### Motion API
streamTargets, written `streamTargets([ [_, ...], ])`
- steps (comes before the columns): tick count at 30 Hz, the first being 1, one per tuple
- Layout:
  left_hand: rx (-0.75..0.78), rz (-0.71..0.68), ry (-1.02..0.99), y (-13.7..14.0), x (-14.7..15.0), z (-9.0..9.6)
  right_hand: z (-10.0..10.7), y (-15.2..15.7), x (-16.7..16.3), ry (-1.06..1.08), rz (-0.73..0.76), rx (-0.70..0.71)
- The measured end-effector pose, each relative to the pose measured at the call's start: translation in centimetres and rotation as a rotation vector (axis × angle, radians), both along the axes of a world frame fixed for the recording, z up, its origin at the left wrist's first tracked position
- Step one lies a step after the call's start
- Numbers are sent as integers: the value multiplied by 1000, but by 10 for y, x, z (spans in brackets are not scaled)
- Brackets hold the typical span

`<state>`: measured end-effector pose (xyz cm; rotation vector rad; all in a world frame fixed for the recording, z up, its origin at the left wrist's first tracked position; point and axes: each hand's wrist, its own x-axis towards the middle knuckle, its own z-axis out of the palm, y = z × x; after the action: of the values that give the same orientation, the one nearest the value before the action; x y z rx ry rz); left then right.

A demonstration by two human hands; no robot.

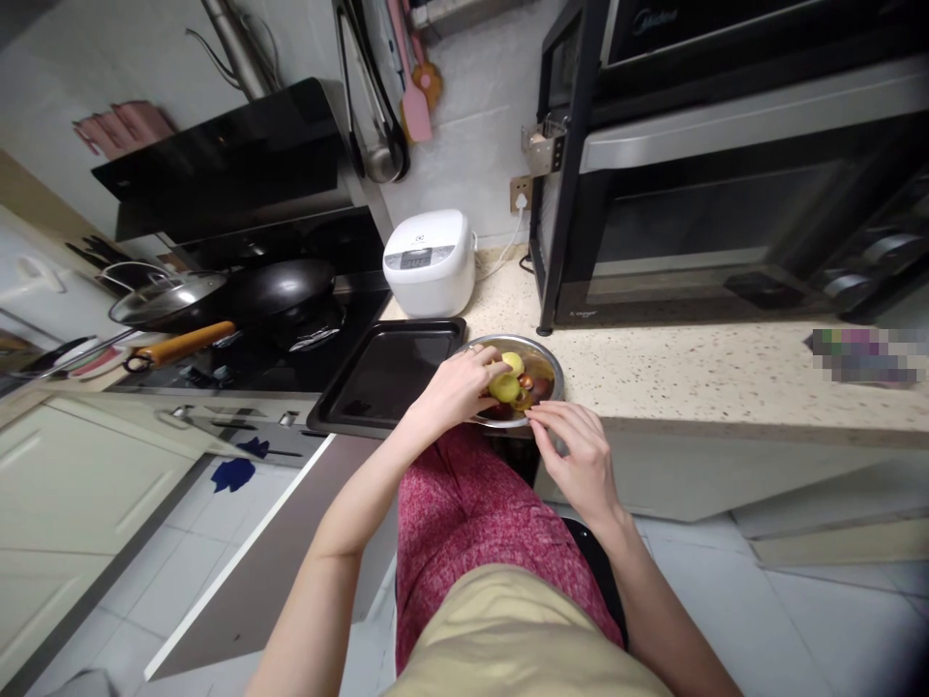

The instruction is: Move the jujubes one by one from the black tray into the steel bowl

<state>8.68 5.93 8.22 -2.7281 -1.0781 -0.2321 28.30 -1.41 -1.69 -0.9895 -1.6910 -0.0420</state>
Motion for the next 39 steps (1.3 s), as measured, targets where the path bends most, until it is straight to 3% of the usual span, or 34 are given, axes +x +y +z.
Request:
streamTargets([
  [5, -27, 67, -76, -1, -16, 1, 0, -1, -1, 9, 1, -14],
  [9, -66, 195, -23, 7, -26, -4, 1, 0, -2, 3, -4, -3],
  [13, -160, 233, -1, 21, -28, -12, 4, 3, -5, -4, 1, 16],
  [20, -191, 200, -206, 31, -31, -18, 6, 10, -11, -28, 22, -7],
  [31, -303, -41, -422, 43, -29, -23, 0, 15, -15, -34, 36, -43],
  [39, -366, -31, -478, 36, -33, -24, 1, 15, -16, -9, 43, -63],
])
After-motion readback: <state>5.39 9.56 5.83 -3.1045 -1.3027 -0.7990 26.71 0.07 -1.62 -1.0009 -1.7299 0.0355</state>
